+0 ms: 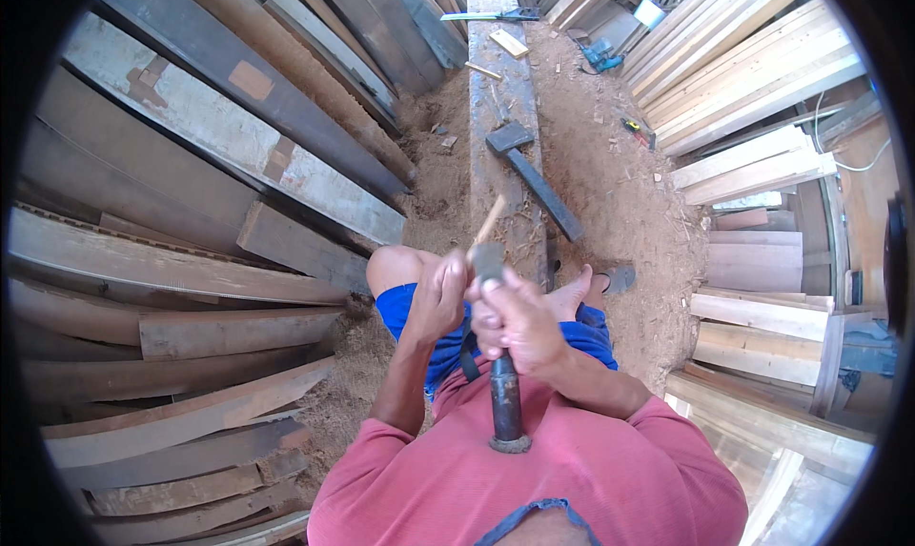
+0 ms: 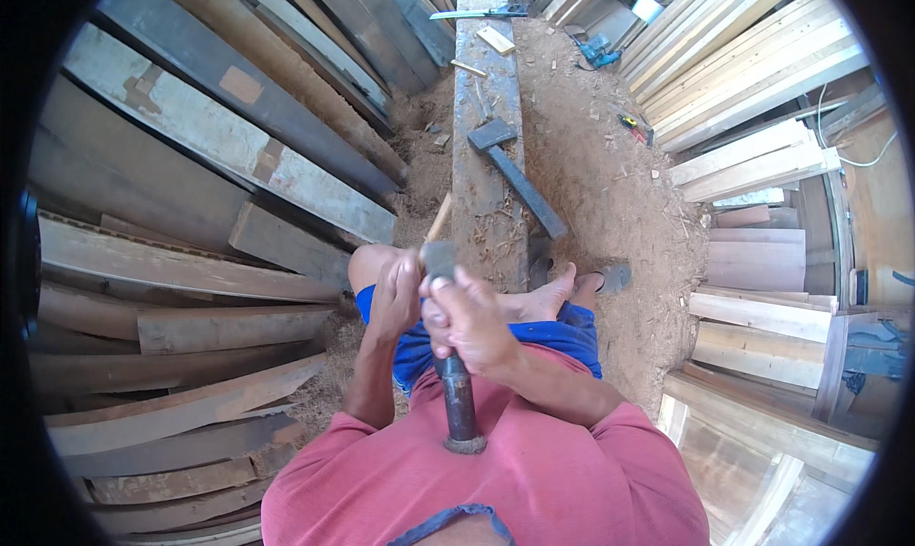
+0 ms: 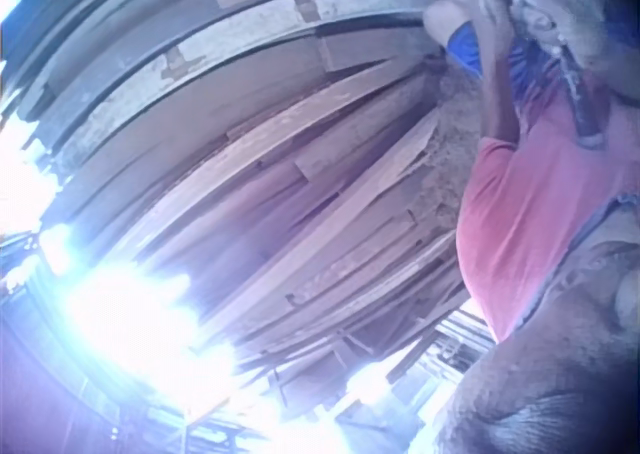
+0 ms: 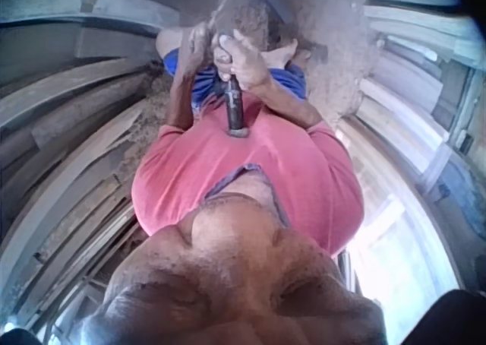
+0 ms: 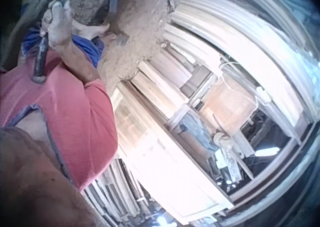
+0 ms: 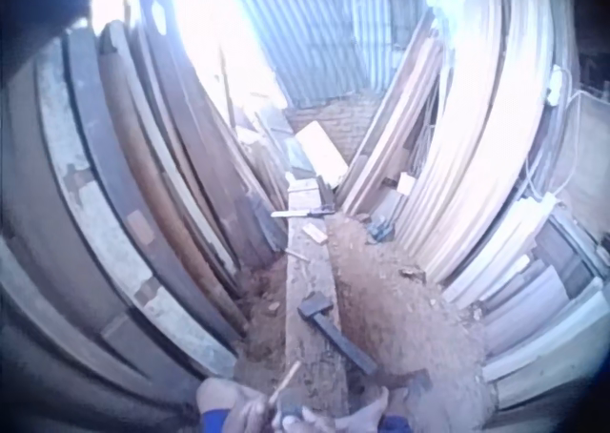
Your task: The person shaves a thin piece of wood using a large chisel held in both hands, repeatedly scraping the tool along the length of the wood piece while sitting on the ground.
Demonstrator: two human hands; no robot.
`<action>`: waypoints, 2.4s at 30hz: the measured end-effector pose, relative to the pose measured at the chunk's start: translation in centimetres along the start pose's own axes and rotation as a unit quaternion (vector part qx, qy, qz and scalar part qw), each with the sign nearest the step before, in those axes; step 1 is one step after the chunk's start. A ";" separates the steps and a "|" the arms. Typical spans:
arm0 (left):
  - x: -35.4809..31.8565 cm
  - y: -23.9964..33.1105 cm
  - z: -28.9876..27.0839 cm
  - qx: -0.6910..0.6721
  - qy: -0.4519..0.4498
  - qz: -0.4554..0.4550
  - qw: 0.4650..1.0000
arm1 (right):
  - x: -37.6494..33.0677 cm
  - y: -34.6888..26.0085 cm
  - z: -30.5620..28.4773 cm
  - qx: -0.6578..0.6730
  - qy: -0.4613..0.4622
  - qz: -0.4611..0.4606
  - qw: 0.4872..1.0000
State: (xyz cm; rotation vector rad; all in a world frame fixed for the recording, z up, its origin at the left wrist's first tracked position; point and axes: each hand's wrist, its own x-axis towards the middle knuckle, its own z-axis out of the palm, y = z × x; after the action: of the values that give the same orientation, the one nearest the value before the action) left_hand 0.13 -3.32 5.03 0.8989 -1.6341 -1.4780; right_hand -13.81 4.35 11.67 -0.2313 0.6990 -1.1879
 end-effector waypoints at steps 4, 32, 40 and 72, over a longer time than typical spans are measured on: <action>-5.5 -1.7 -0.2 0.072 -0.030 -0.042 0.996 | -2.4 -2.6 0.4 -0.062 0.002 -0.135 0.989; -3.3 -3.0 0.7 -0.130 0.093 -0.123 0.979 | 1.0 -1.5 -1.6 0.043 0.044 -0.014 0.998; 1.4 -1.3 -0.6 -0.215 0.042 -0.149 0.964 | 1.7 0.3 0.9 -0.015 -0.027 0.072 0.997; -3.7 -0.3 2.6 -0.515 -0.095 -0.209 0.826 | 3.1 -4.3 -3.1 -0.294 0.026 -0.167 0.941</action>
State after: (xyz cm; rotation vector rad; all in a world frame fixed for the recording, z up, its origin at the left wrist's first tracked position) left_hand -0.37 1.10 4.36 0.4662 -0.5078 -2.4219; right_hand -18.35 0.48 10.31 -0.8497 1.0840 -1.2820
